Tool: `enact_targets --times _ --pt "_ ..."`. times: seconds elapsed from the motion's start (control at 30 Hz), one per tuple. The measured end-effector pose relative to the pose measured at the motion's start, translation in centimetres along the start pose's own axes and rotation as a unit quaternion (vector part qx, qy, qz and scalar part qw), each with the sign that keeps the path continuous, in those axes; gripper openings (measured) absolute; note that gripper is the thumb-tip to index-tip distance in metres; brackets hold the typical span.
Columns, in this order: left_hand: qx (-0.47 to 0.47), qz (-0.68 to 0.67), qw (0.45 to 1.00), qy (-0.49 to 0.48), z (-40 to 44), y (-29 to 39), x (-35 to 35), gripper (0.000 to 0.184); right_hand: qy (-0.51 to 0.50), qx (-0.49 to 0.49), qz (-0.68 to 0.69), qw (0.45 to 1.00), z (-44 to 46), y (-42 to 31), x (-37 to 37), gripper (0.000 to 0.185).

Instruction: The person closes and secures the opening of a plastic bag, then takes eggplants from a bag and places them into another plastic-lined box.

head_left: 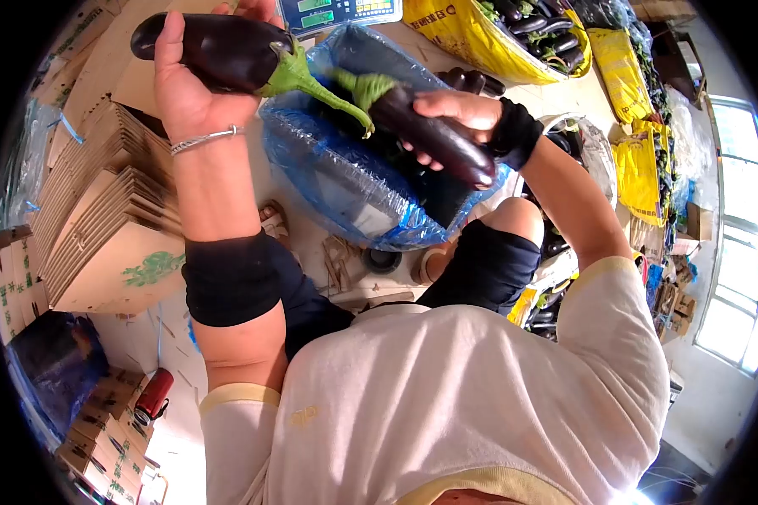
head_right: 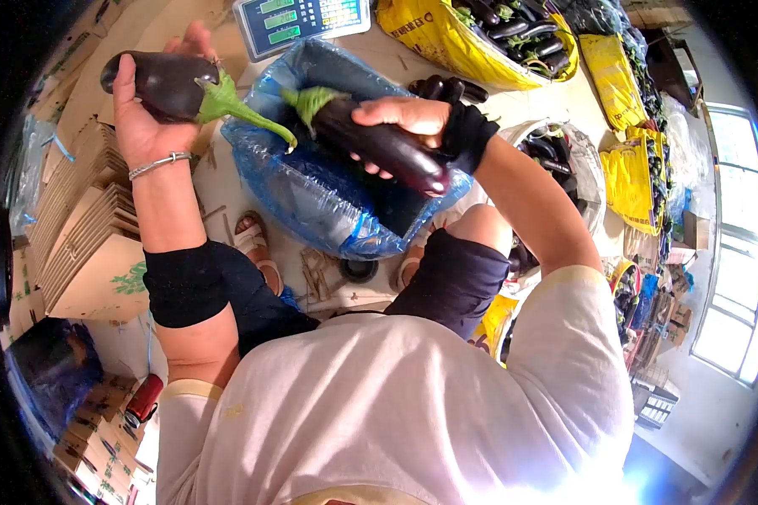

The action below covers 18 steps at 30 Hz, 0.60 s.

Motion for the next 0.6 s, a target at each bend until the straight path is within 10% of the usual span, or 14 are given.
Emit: enact_targets --times 0.23,0.33,0.6 --pt "-0.010 -0.019 0.999 0.026 0.2 0.3 -0.2 0.056 0.159 -0.108 -0.101 0.976 1.0 0.1 0.3 0.059" --pt "-0.005 -0.034 0.999 0.016 0.7 0.2 0.1 0.055 0.239 0.065 -0.502 0.829 7.1 3.0 2.7 0.082" --pt "0.011 -0.019 1.000 0.021 -0.4 -0.7 -0.6 0.054 0.249 0.031 -0.694 0.675 14.0 8.4 4.6 0.059"
Point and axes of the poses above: each hand's wrist, its own z-axis towards the middle knuckle, its own x-axis out of the back of the hand, y = z × x, the point moved 1 cm from there along z, towards the middle knuckle, and after that the axes turned 7 degrees about y, right-handed, at the moved point
